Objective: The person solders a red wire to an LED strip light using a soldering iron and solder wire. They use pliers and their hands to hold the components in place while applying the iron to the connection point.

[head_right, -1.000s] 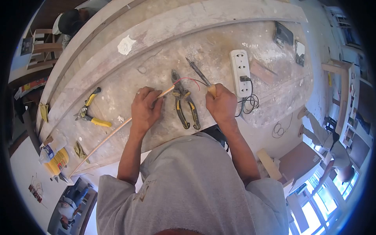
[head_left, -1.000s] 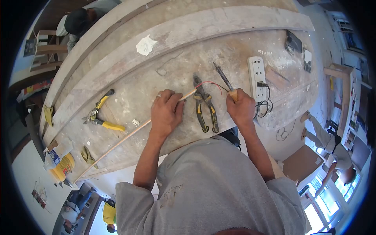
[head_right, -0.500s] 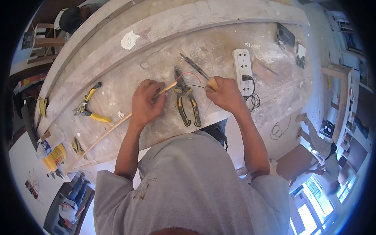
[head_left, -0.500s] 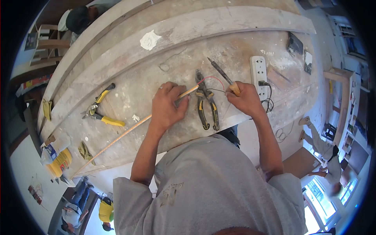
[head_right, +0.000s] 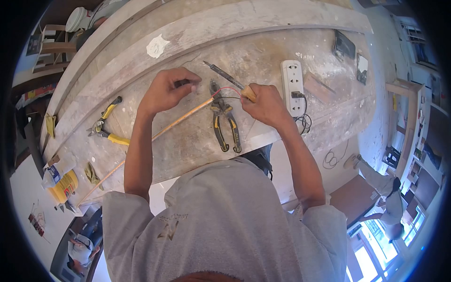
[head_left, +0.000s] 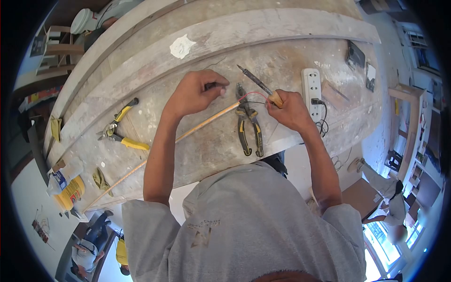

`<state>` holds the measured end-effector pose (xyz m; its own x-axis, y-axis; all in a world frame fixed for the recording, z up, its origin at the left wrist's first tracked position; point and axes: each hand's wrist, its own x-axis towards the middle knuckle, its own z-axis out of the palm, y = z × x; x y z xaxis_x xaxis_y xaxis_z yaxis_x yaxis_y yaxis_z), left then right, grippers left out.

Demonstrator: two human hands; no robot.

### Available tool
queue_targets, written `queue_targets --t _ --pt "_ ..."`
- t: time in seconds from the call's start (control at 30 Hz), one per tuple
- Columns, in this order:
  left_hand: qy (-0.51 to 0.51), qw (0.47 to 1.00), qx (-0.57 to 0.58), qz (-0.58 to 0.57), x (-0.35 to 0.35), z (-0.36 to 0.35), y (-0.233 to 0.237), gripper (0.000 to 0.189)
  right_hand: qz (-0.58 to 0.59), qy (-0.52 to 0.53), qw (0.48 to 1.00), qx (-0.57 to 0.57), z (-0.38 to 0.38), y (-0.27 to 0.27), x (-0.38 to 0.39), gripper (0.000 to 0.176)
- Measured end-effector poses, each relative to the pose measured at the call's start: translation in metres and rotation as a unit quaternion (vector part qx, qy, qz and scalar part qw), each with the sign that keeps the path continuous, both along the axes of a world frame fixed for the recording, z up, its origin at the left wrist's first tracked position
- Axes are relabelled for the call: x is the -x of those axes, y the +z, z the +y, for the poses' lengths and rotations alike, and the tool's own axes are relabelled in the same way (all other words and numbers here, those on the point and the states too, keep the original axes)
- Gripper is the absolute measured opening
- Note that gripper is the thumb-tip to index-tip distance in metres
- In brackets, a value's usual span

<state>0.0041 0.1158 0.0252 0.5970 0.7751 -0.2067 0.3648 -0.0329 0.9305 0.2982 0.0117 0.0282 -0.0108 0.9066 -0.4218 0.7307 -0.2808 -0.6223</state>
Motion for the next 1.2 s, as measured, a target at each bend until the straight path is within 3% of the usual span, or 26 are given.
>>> queue_targets --t 0.13,0.27,0.33,0.37,0.47,0.57,0.6,0.67,0.93,1.0,1.13,1.2 --pt "-0.119 0.992 -0.03 -0.024 -0.018 0.019 -0.008 0.02 -0.004 0.001 1.0 0.0 0.001 0.003 -0.001 0.021" --pt "-0.134 0.989 -0.013 -0.052 -0.026 0.028 -0.007 0.019 0.022 -0.051 0.998 -0.008 -0.006 0.008 -0.014 0.019" --pt "-0.153 0.986 -0.014 0.07 -0.016 0.033 0.024 0.017 0.004 -0.079 0.996 -0.028 -0.008 0.02 -0.024 0.017" --pt "-0.16 0.985 -0.017 0.066 -0.01 0.033 0.036 0.017 -0.012 -0.103 0.994 -0.046 -0.009 0.028 -0.029 0.015" --pt "-0.123 0.99 -0.03 0.053 -0.005 0.019 0.07 0.016 0.052 -0.142 0.988 -0.038 -0.007 0.055 -0.04 0.011" --pt "-0.033 0.981 -0.176 -0.077 -0.027 -0.008 0.097 0.023 0.115 -0.185 0.976 -0.029 -0.008 0.092 -0.027 0.007" --pt "-0.036 0.979 -0.184 -0.077 -0.035 -0.016 0.102 0.023 0.116 -0.186 0.975 -0.037 -0.009 0.102 -0.022 0.007" --pt "-0.024 0.919 -0.39 -0.046 -0.047 -0.03 0.106 0.031 0.153 -0.172 0.971 -0.06 -0.012 0.119 -0.013 0.006" --pt "-0.052 0.853 -0.519 0.009 -0.042 -0.046 0.118 0.029 0.182 -0.151 0.965 -0.111 -0.03 0.129 -0.002 0.006" --pt "-0.057 0.836 -0.546 0.013 -0.041 -0.047 0.122 0.029 0.153 -0.12 0.974 -0.115 -0.032 0.112 -0.008 0.008" --pt "-0.092 0.857 -0.507 0.004 -0.032 -0.043 0.113 0.029 0.178 -0.087 0.972 -0.127 -0.034 0.12 -0.005 0.016" --pt "-0.084 0.881 -0.466 -0.012 -0.033 -0.044 0.113 0.015 0.163 -0.08 0.976 -0.122 -0.034 0.127 -0.005 0.016"
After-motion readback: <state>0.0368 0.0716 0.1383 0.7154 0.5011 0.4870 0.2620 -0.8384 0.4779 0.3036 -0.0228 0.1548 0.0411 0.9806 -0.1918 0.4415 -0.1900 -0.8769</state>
